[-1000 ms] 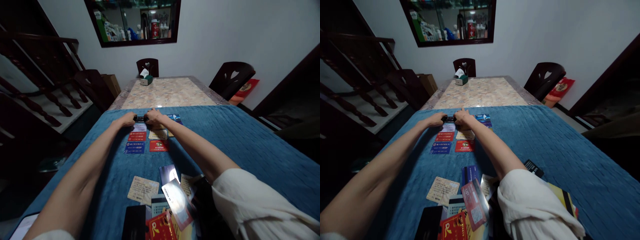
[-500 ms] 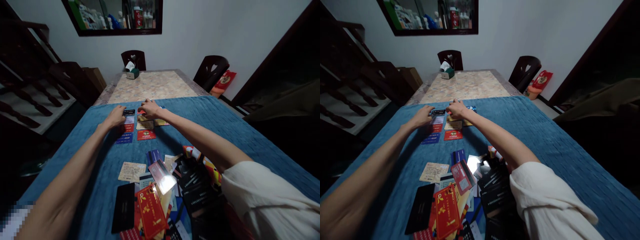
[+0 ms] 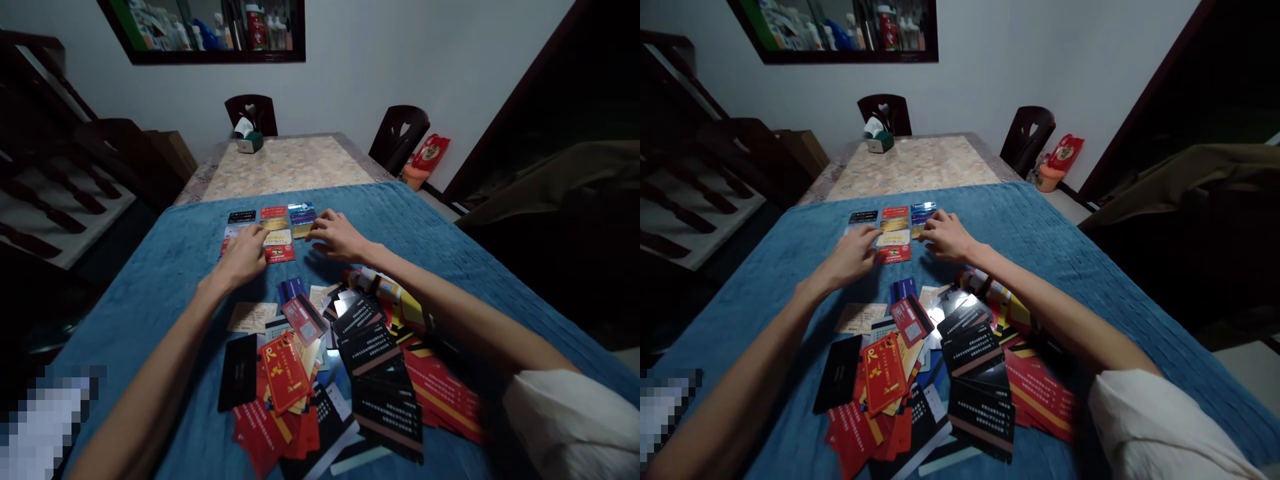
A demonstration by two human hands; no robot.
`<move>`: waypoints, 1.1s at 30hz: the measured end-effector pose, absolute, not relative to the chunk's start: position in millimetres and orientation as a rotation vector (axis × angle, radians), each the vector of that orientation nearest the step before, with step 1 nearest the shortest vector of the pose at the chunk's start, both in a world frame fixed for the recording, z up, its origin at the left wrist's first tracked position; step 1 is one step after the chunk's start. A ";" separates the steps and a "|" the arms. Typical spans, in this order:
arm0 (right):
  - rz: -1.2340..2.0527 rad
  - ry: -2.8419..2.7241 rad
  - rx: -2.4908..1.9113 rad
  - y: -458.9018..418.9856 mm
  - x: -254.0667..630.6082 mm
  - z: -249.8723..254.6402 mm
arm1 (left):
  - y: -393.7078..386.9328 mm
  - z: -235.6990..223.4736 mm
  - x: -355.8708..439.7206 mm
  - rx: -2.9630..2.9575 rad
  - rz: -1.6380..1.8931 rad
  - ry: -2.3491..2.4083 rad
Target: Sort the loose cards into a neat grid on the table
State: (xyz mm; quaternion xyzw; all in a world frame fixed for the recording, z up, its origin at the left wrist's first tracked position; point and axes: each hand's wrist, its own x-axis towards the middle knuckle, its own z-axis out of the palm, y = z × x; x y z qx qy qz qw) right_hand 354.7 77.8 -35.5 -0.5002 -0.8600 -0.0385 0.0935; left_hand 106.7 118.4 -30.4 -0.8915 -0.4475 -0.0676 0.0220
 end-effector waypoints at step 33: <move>0.125 -2.833 -1.033 -34.4 323.6 -43.7 | 24.0 -34.2 96.6 -3.373 0.166 -0.903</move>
